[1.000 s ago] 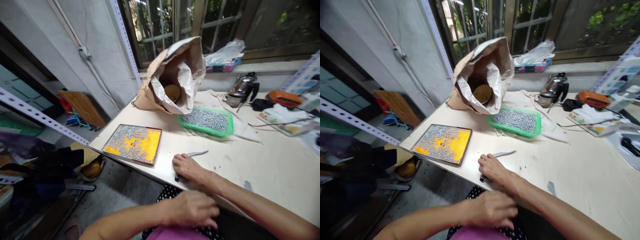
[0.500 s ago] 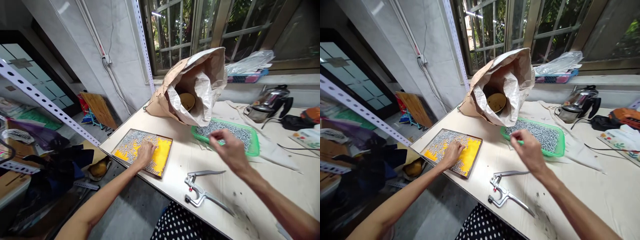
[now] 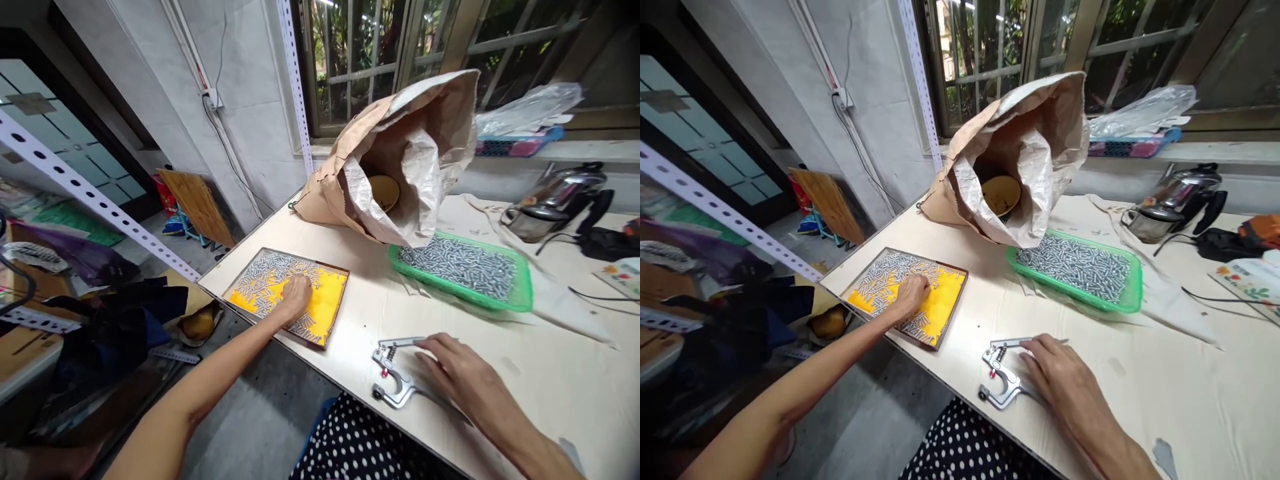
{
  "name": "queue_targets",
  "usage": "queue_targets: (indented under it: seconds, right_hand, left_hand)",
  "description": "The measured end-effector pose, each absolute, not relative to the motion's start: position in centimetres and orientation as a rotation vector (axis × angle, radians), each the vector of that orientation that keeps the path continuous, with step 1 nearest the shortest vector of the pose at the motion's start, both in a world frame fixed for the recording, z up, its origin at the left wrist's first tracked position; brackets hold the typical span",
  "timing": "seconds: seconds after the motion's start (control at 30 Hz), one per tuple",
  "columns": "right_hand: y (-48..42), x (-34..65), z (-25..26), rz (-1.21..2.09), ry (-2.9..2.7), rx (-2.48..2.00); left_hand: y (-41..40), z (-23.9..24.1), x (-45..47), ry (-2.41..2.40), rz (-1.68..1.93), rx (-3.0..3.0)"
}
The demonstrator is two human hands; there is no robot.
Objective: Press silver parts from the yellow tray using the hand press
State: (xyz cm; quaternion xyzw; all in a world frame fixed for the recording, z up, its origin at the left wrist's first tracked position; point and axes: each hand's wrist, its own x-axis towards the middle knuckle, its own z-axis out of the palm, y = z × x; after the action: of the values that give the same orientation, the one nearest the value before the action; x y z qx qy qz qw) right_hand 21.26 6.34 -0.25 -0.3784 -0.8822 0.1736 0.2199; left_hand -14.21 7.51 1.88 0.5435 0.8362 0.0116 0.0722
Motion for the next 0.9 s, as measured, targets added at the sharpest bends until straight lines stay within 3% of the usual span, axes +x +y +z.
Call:
queue_targets:
  seconds: [0.1, 0.3, 0.6, 0.9]
  right_hand:
    - [3.1, 21.6, -1.7, 0.548, -2.464, -1.135]
    - [1.3, 22.7, -3.1, 0.394, -2.53, -1.245]
    - [0.6, 22.2, -3.6, 0.296, -2.419, -1.345]
    - [0.2, 22.0, -3.8, 0.312, -2.35, -1.452]
  left_hand:
    - [7.0, 3.0, -13.4, 2.465, 0.064, 1.705]
    - [3.1, 4.7, -6.7, 1.861, 0.63, 1.605]
    - [0.5, 0.0, -0.3, 1.657, 0.474, 1.164]
    - [0.2, 0.0, 0.1, 1.621, 0.4, 1.029]
